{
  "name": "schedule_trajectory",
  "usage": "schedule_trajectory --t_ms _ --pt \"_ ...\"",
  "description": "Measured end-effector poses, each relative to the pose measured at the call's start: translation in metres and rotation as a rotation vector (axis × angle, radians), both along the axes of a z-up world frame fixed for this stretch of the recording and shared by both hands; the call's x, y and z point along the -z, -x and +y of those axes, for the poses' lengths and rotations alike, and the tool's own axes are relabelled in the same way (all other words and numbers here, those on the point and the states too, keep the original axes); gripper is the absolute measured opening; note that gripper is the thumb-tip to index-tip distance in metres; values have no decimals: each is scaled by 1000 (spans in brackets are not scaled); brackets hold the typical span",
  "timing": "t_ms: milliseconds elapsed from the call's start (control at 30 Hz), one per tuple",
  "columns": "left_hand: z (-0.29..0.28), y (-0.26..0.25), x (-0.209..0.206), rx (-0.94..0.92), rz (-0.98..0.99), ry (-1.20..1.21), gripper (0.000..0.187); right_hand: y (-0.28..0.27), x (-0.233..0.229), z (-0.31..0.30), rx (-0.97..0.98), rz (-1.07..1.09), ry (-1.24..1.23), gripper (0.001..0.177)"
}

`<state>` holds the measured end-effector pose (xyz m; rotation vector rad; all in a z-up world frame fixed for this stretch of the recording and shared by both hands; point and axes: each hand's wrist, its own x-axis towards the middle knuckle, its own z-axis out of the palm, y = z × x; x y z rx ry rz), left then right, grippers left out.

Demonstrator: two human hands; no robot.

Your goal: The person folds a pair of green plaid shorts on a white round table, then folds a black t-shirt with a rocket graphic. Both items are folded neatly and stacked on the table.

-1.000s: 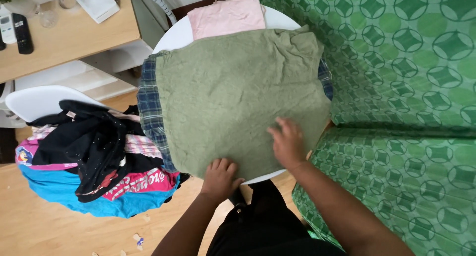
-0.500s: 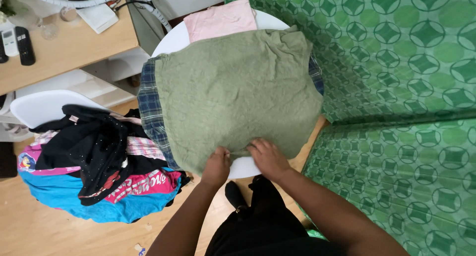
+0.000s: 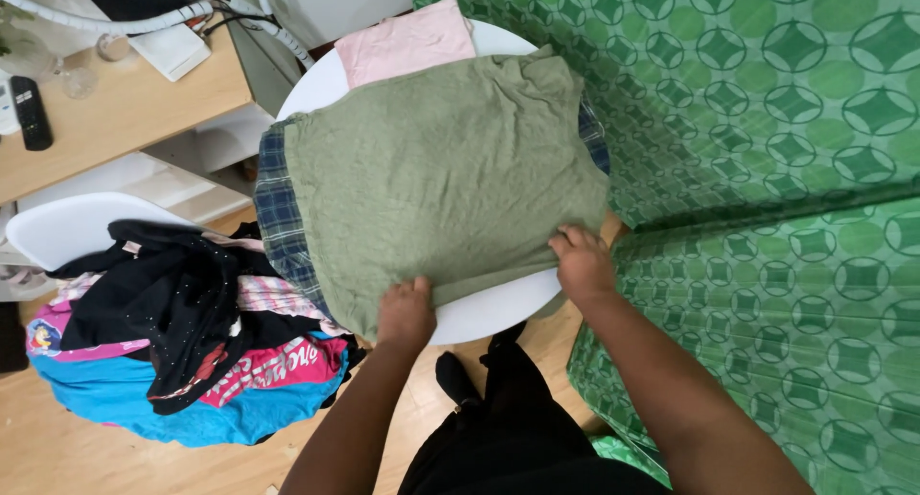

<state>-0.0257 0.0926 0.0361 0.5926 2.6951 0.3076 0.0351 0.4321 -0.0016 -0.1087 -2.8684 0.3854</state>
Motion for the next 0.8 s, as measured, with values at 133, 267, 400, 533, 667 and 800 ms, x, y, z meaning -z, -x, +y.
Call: schedule_trajectory --t_ms 133,267,400,533,667,800 --pt "-15 7 15 -36 149 -92 25 -2 2 17 58 -28 -17 25" --pt "-31 18 -7 -126 252 -108 31 0 -4 37 169 -58 6 28" --pt "-49 33 -45 -238 331 -153 36 8 -7 64 323 -163 -39 41" --pt "-68 42 -54 -335 374 -194 32 27 -62 67 398 -275 37 55" --pt "-105 46 -28 -409 398 -164 30 35 -47 95 432 -133 2 43" --pt "-118 46 -30 -482 385 -215 33 50 -82 84 442 -87 46 48"
